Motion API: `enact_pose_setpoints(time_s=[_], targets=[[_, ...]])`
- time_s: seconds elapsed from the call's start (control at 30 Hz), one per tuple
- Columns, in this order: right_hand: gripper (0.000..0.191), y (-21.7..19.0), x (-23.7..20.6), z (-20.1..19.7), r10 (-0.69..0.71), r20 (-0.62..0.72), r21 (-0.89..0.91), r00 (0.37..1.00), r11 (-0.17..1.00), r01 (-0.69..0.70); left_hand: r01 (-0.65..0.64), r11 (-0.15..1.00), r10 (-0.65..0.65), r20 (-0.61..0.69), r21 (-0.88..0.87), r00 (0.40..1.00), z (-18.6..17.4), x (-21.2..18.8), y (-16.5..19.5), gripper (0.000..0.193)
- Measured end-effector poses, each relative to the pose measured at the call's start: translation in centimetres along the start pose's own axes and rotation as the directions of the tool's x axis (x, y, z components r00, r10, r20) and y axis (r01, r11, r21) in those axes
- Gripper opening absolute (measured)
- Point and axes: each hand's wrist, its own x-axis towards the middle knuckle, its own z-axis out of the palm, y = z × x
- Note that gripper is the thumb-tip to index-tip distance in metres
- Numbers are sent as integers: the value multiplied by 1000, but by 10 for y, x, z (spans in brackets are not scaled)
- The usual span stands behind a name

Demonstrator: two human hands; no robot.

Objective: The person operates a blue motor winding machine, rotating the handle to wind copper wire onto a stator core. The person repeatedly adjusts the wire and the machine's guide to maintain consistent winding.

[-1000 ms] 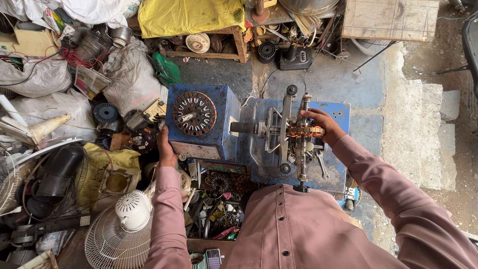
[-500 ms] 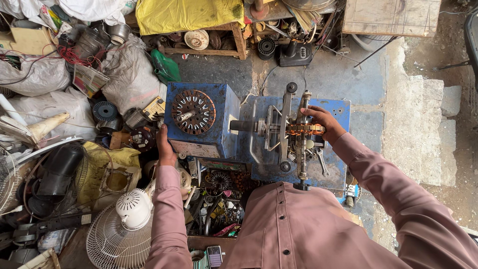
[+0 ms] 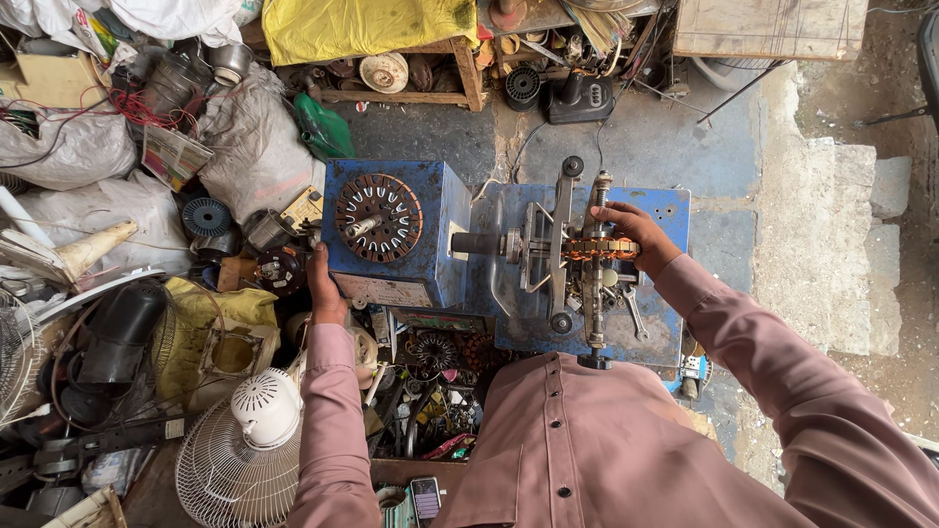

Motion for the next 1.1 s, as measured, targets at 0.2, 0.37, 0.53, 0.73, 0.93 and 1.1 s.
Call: enact_pose_setpoints(time_s=[0.2,0.37,0.53,0.73,0.93,1.1], targets=[[77,3,4,5,-9,-55,-16,998,1000,8,21,1000,-21,-36,10,999,-4,5,-4,88],[67,3,4,7,-17,-51,-10,999,1000,16,26,1000,-27,-49,-2,998,-6,7,-4,87],[60,3,3,6,-25,-34,12,999,1000,26,12,999,-13,-38,-30,999,-5,6,-3,84],[55,4,6,6,-29,-21,23,999,999,30,3,999,-4,-30,-41,1000,-3,7,1,81],[51,8,6,6,-25,-11,42,1000,999,26,12,1000,-13,-53,-18,998,-4,6,1,79],[44,6,-6,5,2,-19,27,1000,1000,-2,3,998,-7,-52,-70,999,-7,0,-3,73]])
